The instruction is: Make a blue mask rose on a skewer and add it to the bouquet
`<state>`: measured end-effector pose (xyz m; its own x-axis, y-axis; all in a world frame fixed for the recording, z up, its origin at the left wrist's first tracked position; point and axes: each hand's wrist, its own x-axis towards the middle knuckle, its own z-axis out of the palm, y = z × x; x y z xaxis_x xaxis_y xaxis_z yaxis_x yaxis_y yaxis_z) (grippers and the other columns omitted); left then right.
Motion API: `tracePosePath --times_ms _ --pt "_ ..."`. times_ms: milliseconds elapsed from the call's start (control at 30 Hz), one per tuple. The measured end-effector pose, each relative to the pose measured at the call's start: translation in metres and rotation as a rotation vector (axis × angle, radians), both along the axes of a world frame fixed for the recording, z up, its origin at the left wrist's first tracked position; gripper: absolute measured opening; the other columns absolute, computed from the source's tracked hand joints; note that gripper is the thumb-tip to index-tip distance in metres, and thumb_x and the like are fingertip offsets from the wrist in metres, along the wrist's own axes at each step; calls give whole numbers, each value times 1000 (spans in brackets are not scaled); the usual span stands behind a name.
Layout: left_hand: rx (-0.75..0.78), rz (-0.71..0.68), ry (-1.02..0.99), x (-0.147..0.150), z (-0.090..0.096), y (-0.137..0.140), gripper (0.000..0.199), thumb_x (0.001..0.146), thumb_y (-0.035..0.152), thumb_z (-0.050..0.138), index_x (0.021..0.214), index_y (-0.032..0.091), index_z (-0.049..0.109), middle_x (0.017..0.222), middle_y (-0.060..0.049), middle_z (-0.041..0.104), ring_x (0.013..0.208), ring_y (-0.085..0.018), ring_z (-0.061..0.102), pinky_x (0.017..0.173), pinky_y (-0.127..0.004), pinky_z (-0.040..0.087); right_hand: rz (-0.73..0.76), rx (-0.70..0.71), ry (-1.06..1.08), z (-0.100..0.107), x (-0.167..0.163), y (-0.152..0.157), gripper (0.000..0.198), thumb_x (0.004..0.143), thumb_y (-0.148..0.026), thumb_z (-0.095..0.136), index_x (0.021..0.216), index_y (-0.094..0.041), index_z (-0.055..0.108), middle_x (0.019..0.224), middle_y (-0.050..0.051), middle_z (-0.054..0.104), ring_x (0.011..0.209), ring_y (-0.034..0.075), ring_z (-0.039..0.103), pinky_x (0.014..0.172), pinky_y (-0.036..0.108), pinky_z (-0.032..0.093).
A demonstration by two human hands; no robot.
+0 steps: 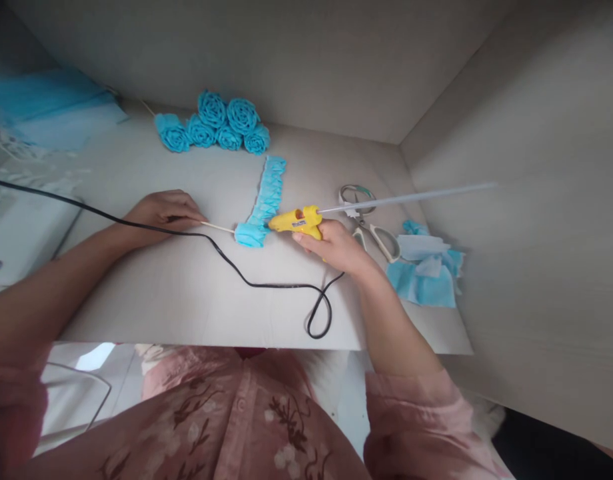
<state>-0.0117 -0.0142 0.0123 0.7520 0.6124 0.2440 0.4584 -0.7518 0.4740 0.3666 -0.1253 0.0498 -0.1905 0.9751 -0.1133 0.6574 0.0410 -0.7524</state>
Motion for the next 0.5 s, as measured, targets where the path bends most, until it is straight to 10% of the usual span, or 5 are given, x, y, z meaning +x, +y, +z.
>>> tracePosePath --times_ms 500 --pt "29 -41 -54 1 0 0 47 103 56 53 87 20 77 88 -9 76 83 -18 68 78 -25 50 52 24 -41 5 13 2 43 88 -58 64 66 -21 65 68 2 63 62 16 54 60 30 40"
